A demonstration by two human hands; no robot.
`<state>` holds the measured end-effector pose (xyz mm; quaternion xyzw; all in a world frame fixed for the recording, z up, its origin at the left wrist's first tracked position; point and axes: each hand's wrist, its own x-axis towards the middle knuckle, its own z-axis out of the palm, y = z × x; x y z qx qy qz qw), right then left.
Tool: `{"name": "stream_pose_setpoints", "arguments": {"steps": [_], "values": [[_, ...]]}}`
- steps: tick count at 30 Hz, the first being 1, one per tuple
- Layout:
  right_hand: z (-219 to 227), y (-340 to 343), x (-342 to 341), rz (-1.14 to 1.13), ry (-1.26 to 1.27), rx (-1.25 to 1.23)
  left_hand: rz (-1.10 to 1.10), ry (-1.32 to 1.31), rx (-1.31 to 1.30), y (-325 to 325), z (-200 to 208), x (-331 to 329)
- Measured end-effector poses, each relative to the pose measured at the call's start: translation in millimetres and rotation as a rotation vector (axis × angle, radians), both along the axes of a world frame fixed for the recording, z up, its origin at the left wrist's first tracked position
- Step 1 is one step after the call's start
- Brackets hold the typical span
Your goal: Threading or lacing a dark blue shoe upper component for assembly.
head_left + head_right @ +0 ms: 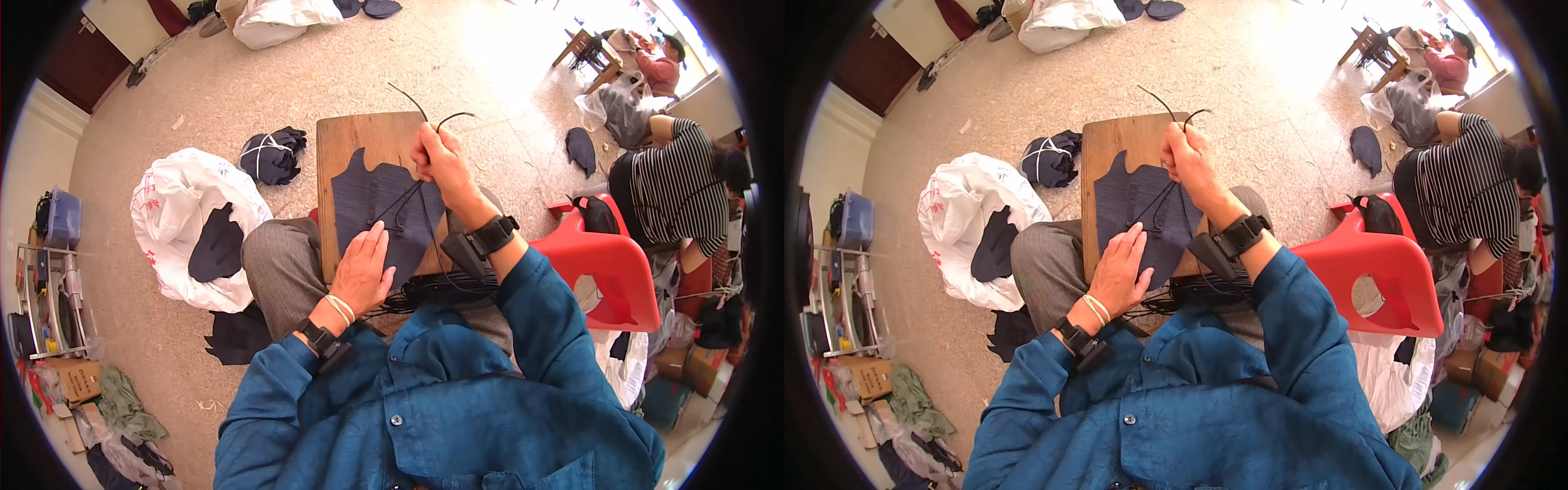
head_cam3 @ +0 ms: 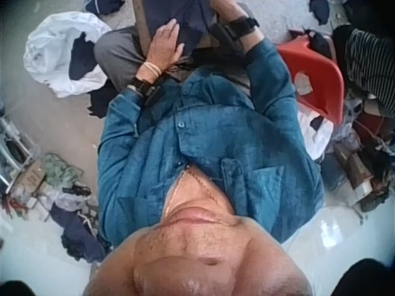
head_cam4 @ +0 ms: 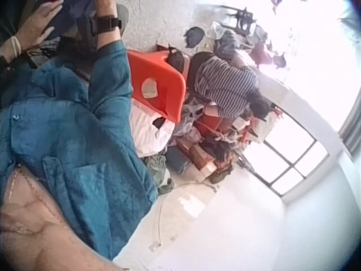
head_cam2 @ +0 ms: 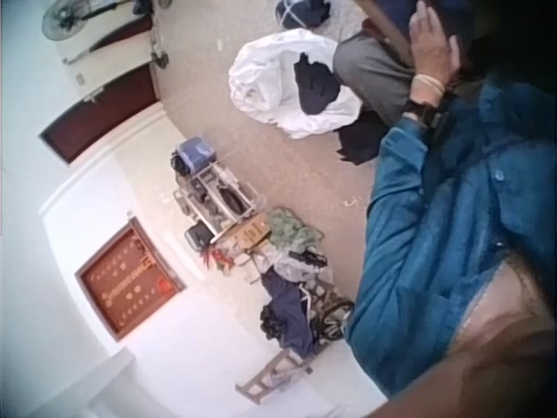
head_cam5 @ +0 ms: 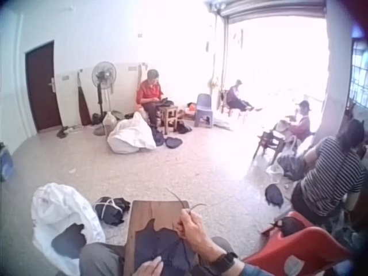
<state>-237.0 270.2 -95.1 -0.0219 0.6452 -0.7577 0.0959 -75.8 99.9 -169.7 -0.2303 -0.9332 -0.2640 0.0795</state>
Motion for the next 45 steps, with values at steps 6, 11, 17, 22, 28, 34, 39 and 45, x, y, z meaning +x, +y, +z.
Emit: {"name": "stream_pose_setpoints", "arguments": {"steps": [6,11,17,22,28,34,39,45], "values": [[-7.3,20.2,7.6,-0.041,0.008,0.163,0.008,0.007,-0.060,0.8,5.9,-4.3],[-6.9,5.7,15.6,0.100,0.025,0.030,-0.041,-0.097,0.188,-11.7,9.1,-3.9],[5.2,-9.1,15.3,0.170,0.050,-0.198,0.119,0.062,0.322,-13.0,17.8,-38.8],[25.0,-10.2,19.3,0.298,0.041,-0.262,-0.023,-0.317,0.745,0.8,31.2,-73.3],[29.7,-3.8,36.3,0.301,0.123,-0.064,-0.043,-0.472,0.935,8.7,34.1,-88.2],[-52.5,12.5,52.9,0.386,0.012,-0.031,0.005,-0.350,0.963,-2.6,40.0,-96.9],[-77.9,-7.3,61.8,0.324,0.199,0.462,-0.013,-0.397,0.992,-6.4,43.9,-94.8],[-89.5,-13.6,63.7,0.174,0.596,0.619,0.363,-0.244,0.742,-20.6,1.6,-55.2]]}}
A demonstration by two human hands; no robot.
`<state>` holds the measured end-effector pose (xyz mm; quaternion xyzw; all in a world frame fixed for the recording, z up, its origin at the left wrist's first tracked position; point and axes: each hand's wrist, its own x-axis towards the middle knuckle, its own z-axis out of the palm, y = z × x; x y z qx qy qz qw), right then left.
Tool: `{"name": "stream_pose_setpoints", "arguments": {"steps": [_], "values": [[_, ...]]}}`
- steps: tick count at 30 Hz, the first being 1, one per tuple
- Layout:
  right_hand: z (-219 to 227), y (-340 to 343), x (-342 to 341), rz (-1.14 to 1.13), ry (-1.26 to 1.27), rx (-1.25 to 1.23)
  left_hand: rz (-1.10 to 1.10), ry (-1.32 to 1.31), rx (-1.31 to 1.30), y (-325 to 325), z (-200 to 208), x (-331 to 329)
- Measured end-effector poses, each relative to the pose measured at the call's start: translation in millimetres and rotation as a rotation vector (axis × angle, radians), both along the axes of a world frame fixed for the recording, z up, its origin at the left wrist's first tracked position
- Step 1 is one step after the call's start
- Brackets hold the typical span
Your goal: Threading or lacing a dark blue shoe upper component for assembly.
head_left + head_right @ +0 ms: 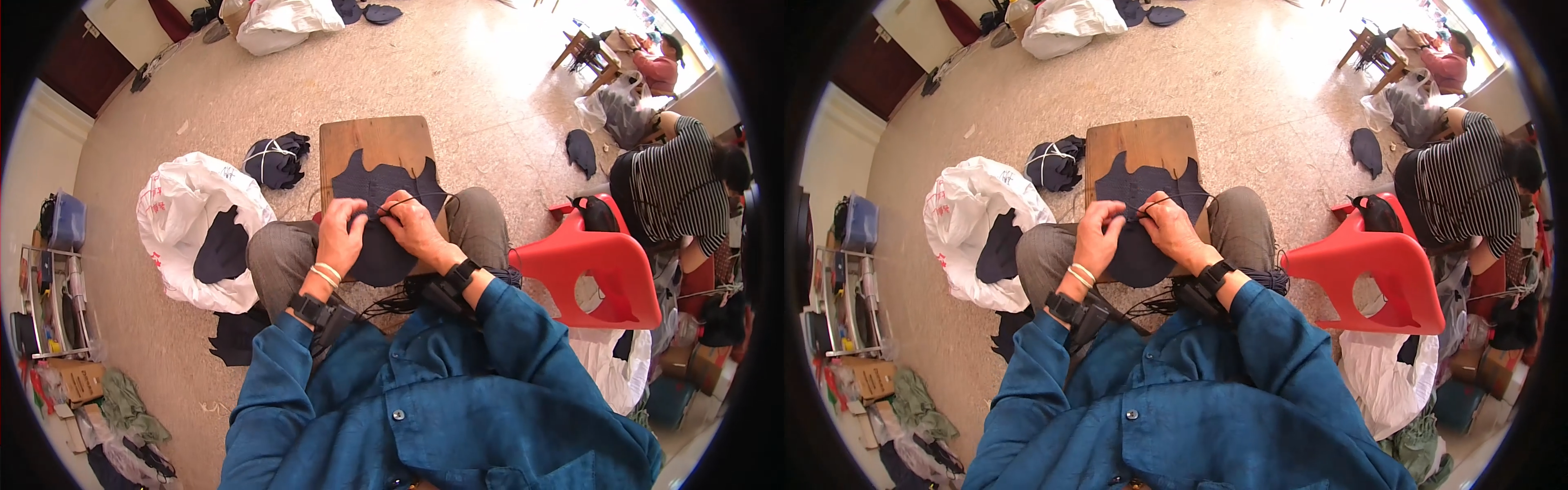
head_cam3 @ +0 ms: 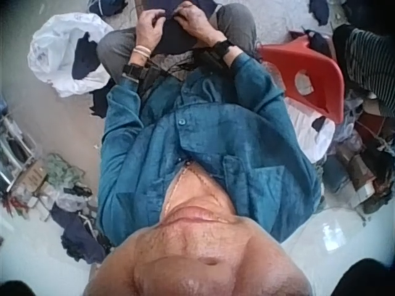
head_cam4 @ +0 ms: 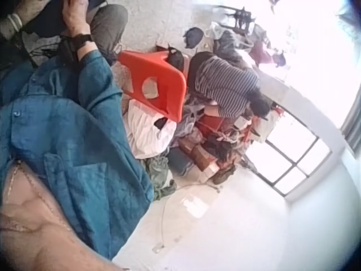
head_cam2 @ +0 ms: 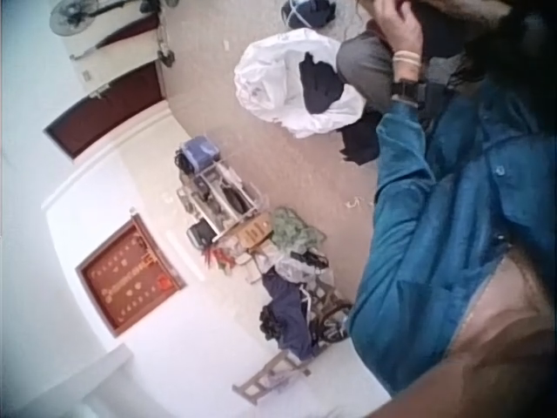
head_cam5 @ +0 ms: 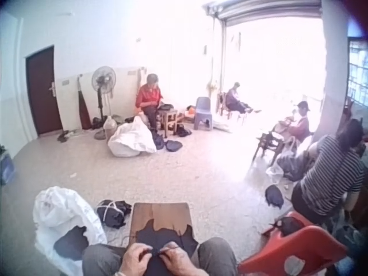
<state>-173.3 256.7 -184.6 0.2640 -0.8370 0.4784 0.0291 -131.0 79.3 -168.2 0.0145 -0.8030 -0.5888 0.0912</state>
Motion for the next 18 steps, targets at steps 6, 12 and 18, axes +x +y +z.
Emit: {"name": "stream_pose_setpoints", "arguments": {"steps": [6,12,18], "values": [[-4.6,-0.8,0.3,-0.014,0.089,0.012,0.000,0.261,-0.372,1.6,-19.5,11.1],[1.5,-2.5,2.4,0.008,0.102,0.073,0.021,0.262,-0.382,3.2,-18.4,12.3],[2.3,0.9,-3.3,0.026,0.090,0.042,0.008,0.264,-0.395,2.7,-19.6,10.2]]}}
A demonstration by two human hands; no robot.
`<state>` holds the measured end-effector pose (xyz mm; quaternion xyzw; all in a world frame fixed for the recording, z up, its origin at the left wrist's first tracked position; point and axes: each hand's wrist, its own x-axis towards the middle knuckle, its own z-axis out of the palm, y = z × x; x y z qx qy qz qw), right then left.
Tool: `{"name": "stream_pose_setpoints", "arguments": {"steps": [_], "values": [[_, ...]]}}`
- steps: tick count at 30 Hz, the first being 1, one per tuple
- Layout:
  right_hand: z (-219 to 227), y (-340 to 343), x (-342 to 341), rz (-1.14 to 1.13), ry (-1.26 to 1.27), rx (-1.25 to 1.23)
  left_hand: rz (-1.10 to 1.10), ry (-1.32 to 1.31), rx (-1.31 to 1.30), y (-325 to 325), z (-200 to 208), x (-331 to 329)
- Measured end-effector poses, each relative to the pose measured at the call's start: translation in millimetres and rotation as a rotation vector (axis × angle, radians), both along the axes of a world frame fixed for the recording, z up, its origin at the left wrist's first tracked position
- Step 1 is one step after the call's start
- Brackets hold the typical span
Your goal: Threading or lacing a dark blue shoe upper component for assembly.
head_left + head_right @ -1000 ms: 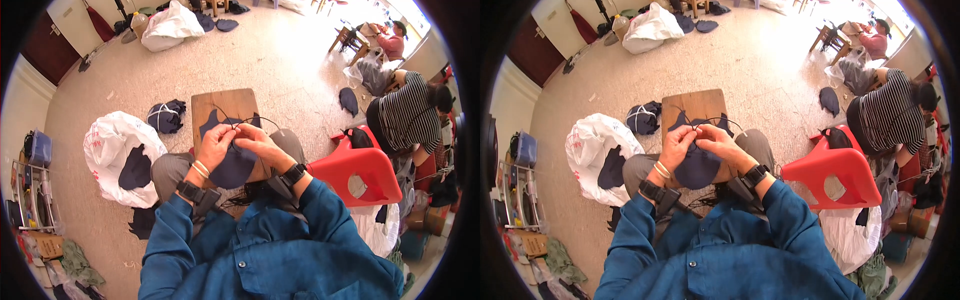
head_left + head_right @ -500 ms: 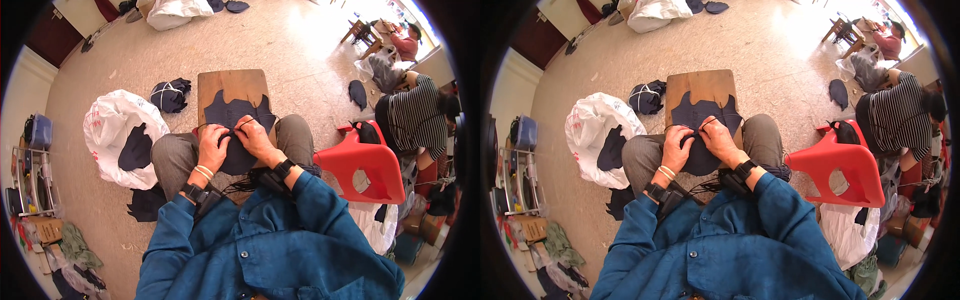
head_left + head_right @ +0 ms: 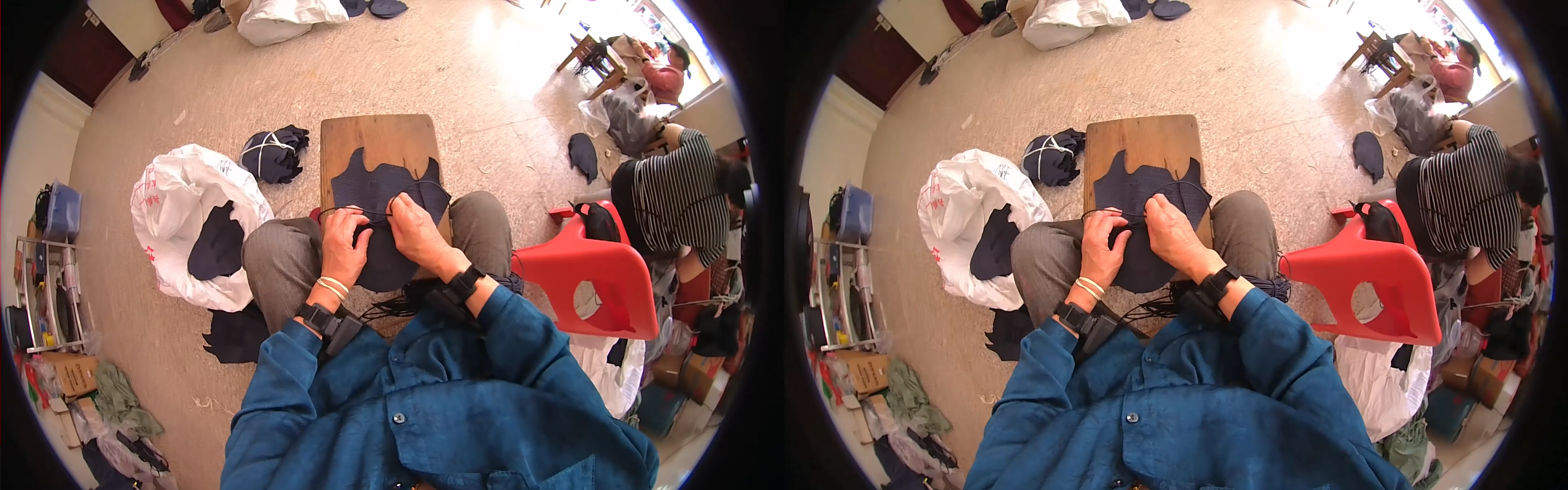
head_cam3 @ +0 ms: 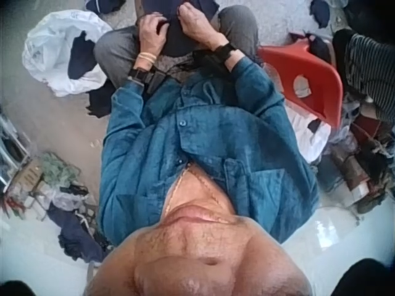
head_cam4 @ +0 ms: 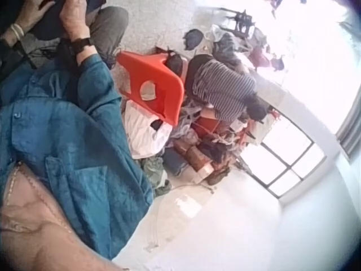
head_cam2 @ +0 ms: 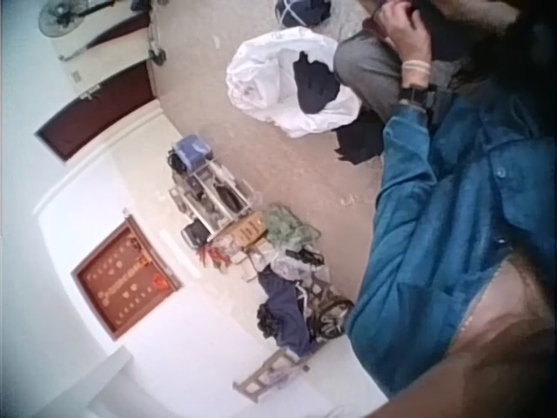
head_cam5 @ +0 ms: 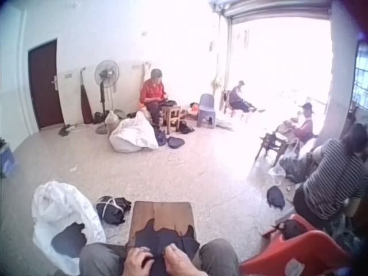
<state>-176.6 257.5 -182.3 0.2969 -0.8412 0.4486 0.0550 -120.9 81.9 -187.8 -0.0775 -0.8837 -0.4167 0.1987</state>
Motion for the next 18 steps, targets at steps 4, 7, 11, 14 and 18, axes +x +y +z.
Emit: {"name": "stream_pose_setpoints", "arguments": {"steps": [4,7,11,14,18], "values": [[-5.2,-0.1,-4.5,0.013,0.009,0.004,-0.001,-0.010,-0.012,0.3,2.3,-1.3],[-0.1,0.8,-5.3,-0.028,-0.158,-0.082,0.004,-0.025,-0.025,5.6,3.8,1.4],[14.7,-3.0,-7.0,-0.035,-0.259,-0.154,-0.028,-0.030,-0.070,2.7,7.9,4.0],[28.3,-6.1,-17.6,0.038,-0.396,-0.315,-0.081,-0.014,-0.120,0.4,12.3,4.2],[51.1,-12.2,-15.1,0.088,-0.386,-0.214,-0.083,-0.059,-0.128,-5.5,7.5,1.9]]}}
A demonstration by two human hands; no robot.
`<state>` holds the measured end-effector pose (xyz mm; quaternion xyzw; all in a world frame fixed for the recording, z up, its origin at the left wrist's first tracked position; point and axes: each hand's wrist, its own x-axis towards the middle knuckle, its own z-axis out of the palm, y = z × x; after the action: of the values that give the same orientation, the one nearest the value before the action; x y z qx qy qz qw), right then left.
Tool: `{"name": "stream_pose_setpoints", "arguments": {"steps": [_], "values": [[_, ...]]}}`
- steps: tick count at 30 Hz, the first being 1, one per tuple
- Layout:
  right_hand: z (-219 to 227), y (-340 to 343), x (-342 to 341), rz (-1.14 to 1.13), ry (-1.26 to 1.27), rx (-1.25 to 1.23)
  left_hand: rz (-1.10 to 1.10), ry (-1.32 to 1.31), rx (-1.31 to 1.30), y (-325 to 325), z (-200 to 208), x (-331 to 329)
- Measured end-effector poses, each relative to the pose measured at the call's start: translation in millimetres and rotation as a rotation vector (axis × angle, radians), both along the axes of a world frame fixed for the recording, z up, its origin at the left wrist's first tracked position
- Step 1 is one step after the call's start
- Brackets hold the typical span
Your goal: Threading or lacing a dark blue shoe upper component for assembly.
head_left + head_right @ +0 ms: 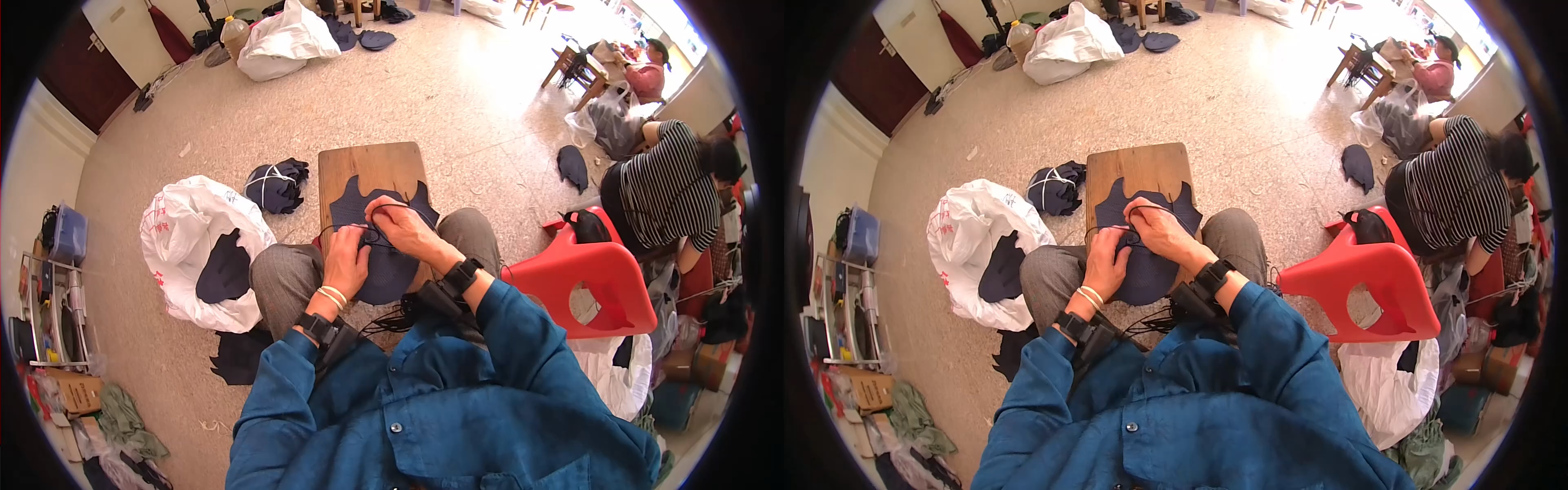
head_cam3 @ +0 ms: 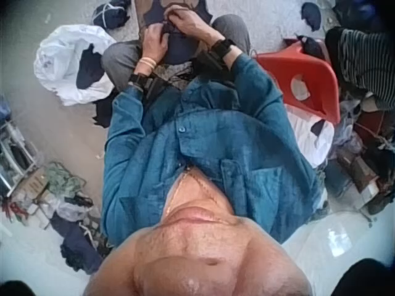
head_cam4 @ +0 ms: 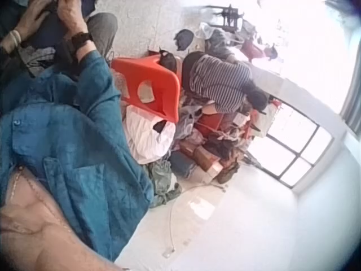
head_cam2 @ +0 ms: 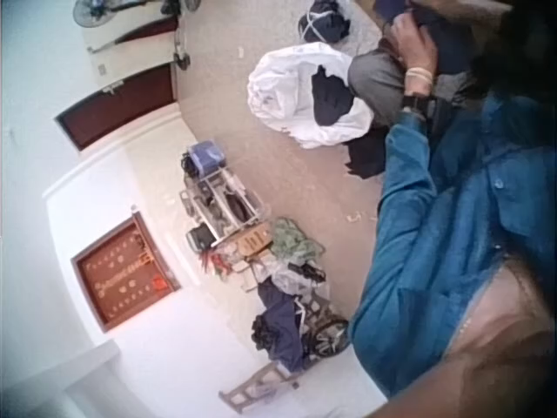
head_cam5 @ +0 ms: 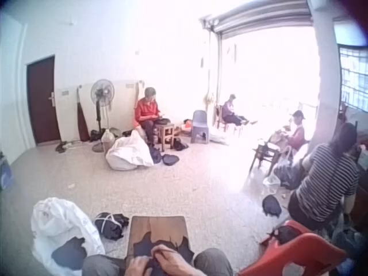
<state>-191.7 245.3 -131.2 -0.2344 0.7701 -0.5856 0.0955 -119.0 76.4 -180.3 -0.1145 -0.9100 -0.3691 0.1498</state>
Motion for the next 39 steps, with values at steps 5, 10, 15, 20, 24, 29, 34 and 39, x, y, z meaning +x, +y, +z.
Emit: {"name": "stream_pose_setpoints", "arguments": {"steps": [5,10,15,20,24,29,34,39], "values": [[-36.8,-0.6,6.6,-0.048,0.103,0.087,-0.053,-0.144,0.310,13.5,11.0,-21.3],[-17.8,-8.9,6.6,-0.063,0.075,0.091,-0.072,-0.066,0.408,17.7,22.7,-27.2],[-2.1,-11.2,-1.9,0.042,-0.071,-0.274,-0.218,-0.289,0.648,16.1,52.4,-38.3],[-7.5,-9.5,2.6,-0.042,-0.277,-0.289,-0.183,-0.274,0.835,18.4,50.1,-46.6],[-1.0,-18.2,17.1,-0.108,0.136,-0.126,-0.137,-0.404,1.010,9.9,49.2,-50.6],[-7.7,-16.6,5.5,-0.116,-0.060,-0.353,-0.289,-0.540,1.147,11.4,74.0,-52.5],[-5.9,-21.4,20.5,-0.122,-0.122,-0.216,-0.040,-0.319,0.968,23.3,82.7,-57.3],[-11.8,-21.3,19.4,-0.174,-0.131,-0.337,-0.042,-0.277,0.950,27.9,78.9,-63.5]]}}
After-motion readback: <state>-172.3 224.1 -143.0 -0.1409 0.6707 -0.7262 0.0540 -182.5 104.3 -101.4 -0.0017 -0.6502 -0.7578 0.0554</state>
